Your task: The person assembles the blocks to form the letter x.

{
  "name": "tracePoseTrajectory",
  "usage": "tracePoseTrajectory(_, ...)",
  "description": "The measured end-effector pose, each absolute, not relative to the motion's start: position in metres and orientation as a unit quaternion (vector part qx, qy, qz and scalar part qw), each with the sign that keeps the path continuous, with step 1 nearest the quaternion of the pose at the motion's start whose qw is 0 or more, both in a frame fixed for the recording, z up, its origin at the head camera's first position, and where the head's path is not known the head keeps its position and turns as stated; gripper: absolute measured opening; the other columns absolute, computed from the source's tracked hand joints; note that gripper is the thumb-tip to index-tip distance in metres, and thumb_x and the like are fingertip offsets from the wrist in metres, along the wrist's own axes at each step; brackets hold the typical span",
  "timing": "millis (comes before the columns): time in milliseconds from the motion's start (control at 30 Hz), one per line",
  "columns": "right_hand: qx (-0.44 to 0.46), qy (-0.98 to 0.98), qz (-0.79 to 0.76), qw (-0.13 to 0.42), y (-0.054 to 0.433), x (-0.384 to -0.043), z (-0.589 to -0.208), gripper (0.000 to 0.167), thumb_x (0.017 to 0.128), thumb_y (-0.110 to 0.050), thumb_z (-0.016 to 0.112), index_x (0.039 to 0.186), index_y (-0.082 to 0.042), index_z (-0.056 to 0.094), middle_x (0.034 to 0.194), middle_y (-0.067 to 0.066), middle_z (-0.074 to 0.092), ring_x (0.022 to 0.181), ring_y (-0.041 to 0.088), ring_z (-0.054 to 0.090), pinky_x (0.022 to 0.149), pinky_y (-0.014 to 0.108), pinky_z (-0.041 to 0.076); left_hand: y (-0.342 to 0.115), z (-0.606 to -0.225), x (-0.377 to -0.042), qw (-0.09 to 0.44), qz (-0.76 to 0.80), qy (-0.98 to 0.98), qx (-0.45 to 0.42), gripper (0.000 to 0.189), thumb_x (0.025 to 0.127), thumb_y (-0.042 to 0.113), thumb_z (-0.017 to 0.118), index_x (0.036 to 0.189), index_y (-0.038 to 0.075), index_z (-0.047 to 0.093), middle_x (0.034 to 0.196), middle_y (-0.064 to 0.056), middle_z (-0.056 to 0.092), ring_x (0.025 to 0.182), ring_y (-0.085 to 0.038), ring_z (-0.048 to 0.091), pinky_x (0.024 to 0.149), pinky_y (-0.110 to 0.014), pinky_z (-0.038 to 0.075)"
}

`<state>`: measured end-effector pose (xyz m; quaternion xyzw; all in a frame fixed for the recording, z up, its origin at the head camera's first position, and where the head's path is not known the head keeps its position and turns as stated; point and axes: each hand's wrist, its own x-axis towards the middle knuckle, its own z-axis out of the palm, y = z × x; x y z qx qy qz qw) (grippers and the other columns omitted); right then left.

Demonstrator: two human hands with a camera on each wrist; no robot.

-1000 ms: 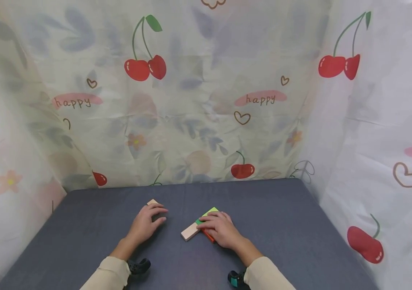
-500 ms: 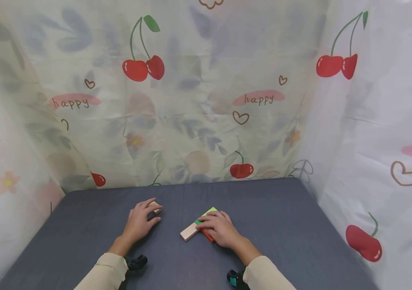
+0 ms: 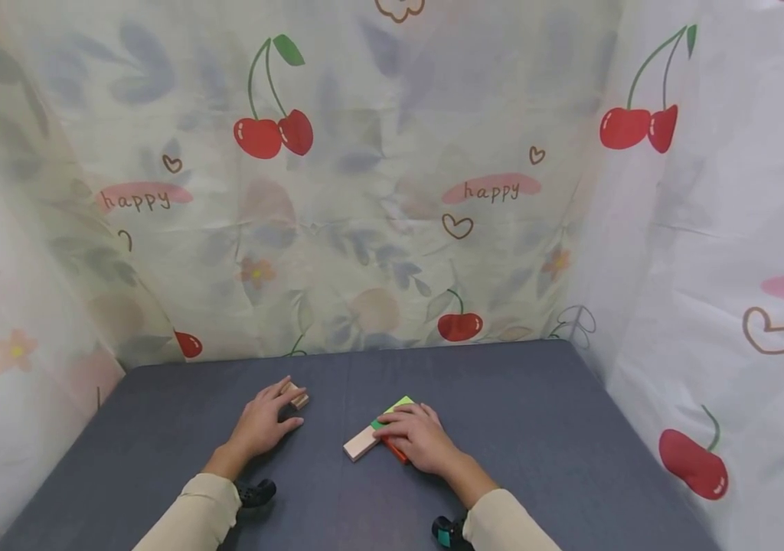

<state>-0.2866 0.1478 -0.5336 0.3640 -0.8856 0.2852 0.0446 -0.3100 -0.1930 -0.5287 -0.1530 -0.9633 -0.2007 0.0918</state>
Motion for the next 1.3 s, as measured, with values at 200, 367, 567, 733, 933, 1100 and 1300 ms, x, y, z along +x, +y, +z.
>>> tracePoseTrajectory(200, 0.371, -0.881, 0.288, 0.053, 0.148, -0.284, -0.534, 0.029, 0.094, -0.011, 0.062, 0.116, -0.025, 0.074, 0.132, 0.002, 0.06, 0.129, 0.031, 0.043, 0.103, 0.065, 0.018, -0.194, -0.531, -0.308, 0.066, -0.207, -0.966, -0.143, 0.056, 0.09, 0.032, 0.07, 0.142, 0.023, 0.053, 0.154, -0.014, 0.031, 0.137, -0.04, 0.031, 0.102, -0.064, 0.027)
tracePoseTrajectory(367, 0.365, -0.883, 0.29, 0.048, 0.148, -0.283, -0.534, 0.029, 0.094, -0.011, 0.062, 0.117, -0.025, 0.073, 0.132, 0.001, 0.06, 0.129, 0.031, 0.042, 0.103, 0.067, 0.016, -0.194, -0.532, -0.308, 0.058, -0.203, -0.967, -0.141, 0.057, 0.091, 0.032, 0.068, 0.144, 0.021, 0.051, 0.154, -0.017, 0.031, 0.136, -0.042, 0.032, 0.102, -0.064, 0.026)
tracePoseTrajectory(567, 0.36, -0.886, 0.29, 0.041, 0.147, -0.284, -0.534, 0.03, 0.095, -0.011, 0.061, 0.117, -0.026, 0.073, 0.133, 0.0, 0.059, 0.13, 0.03, 0.041, 0.104, 0.067, 0.015, -0.194, -0.531, -0.308, 0.053, -0.197, -0.969, -0.137, 0.056, 0.092, 0.034, 0.067, 0.144, 0.022, 0.051, 0.153, -0.017, 0.032, 0.135, -0.042, 0.034, 0.103, -0.063, 0.027)
tracePoseTrajectory(733, 0.361, -0.885, 0.29, 0.04, 0.148, -0.284, -0.535, 0.03, 0.095, -0.011, 0.061, 0.118, -0.026, 0.073, 0.133, 0.001, 0.059, 0.13, 0.03, 0.041, 0.104, 0.067, 0.015, -0.193, -0.528, -0.308, 0.053, -0.19, -0.971, -0.134, 0.054, 0.091, 0.034, 0.068, 0.142, 0.023, 0.053, 0.151, -0.016, 0.035, 0.132, -0.041, 0.036, 0.103, -0.062, 0.027)
tracePoseTrajectory(933, 0.361, -0.884, 0.293, 0.043, 0.148, -0.285, -0.535, 0.03, 0.095, -0.011, 0.062, 0.117, -0.027, 0.073, 0.133, -0.001, 0.059, 0.13, 0.03, 0.041, 0.104, 0.066, 0.016, -0.189, -0.522, -0.309, 0.063, -0.149, -0.979, -0.127, 0.053, 0.09, 0.036, 0.07, 0.14, 0.026, 0.055, 0.143, -0.015, 0.043, 0.125, -0.04, 0.04, 0.099, -0.063, 0.028)
tracePoseTrajectory(1100, 0.362, -0.884, 0.292, 0.05, 0.148, -0.286, -0.535, 0.03, 0.094, -0.012, 0.063, 0.117, -0.027, 0.073, 0.132, -0.001, 0.059, 0.129, 0.029, 0.042, 0.104, 0.065, 0.017, -0.186, -0.518, -0.311, 0.07, -0.116, -0.984, -0.117, 0.053, 0.089, 0.04, 0.07, 0.139, 0.029, 0.056, 0.133, -0.015, 0.048, 0.118, -0.038, 0.042, 0.097, -0.06, 0.031)
tracePoseTrajectory(1300, 0.363, -0.884, 0.29, 0.049, 0.148, -0.286, -0.535, 0.029, 0.095, -0.013, 0.062, 0.117, -0.028, 0.073, 0.133, -0.002, 0.059, 0.13, 0.029, 0.042, 0.104, 0.066, 0.016, -0.183, -0.518, -0.31, 0.086, -0.096, -0.986, -0.104, 0.05, 0.086, 0.042, 0.072, 0.134, 0.032, 0.061, 0.108, -0.008, 0.049, 0.097, -0.028, 0.042, 0.081, -0.048, 0.034)
